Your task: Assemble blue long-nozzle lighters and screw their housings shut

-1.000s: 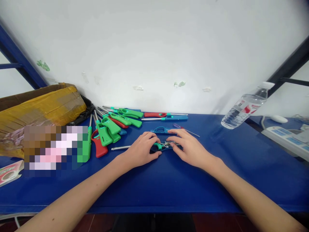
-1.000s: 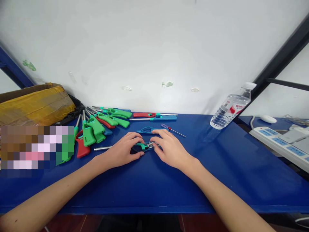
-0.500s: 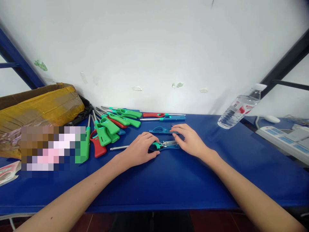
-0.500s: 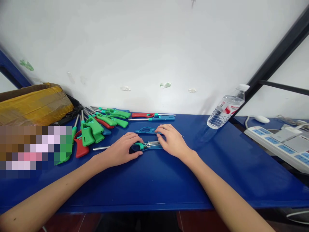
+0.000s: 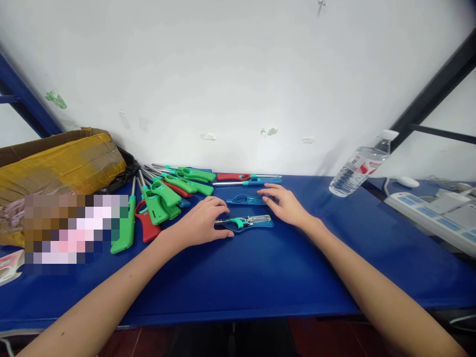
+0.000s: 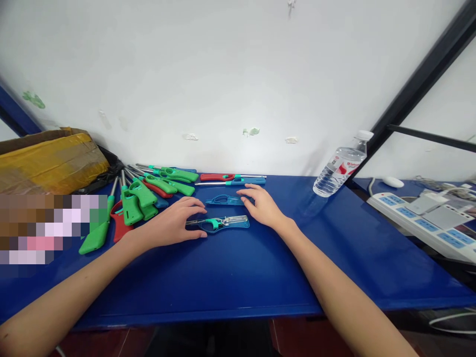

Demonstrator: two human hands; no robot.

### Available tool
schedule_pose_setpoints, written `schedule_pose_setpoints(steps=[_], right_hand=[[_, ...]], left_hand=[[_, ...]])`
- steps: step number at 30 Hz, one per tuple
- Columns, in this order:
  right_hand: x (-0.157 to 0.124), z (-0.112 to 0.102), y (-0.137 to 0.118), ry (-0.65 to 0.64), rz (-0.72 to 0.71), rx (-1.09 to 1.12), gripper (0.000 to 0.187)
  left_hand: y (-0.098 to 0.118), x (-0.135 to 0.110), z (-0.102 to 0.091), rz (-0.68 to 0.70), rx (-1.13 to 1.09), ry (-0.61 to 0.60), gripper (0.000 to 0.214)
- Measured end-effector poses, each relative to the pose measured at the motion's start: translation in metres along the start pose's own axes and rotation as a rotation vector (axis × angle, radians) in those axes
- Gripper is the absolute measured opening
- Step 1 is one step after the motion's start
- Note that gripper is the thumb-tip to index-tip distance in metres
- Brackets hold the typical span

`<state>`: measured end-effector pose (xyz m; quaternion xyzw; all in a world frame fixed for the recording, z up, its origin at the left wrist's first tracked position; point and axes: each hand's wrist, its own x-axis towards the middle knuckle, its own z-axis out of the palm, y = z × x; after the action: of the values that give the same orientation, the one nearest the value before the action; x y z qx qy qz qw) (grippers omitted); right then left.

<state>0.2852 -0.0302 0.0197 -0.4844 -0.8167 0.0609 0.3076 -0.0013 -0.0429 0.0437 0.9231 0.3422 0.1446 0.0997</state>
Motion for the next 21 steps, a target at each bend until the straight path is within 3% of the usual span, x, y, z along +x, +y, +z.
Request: schedule_pose_setpoints(steps=[5, 13, 17, 21], right_hand=[[0.012, -0.007, 0.001, -0.05, -0.011, -0.036, 0.027], [0.034, -0.007, 0.006, -0.227, -0.007, -0.089, 0.03], [0.032, -0.006, 0.006, -0.231, -0.003, -0.054, 0.03], [0.03, -0.004, 0.002, -0.221, 0.007, -0.005, 0.022]], left_hand=[[-0.013, -0.004, -0.005, 0.024, -0.002, -0.045, 0.049], [-0.012, -0.003, -0.004, 0.016, -0.024, -0.052, 0.047], [-0.017, -0.005, -0.012, 0.02, -0.052, -0.021, 0.051], [-0.019, -0.005, -0.02, -0.005, -0.094, 0.083, 0.045]])
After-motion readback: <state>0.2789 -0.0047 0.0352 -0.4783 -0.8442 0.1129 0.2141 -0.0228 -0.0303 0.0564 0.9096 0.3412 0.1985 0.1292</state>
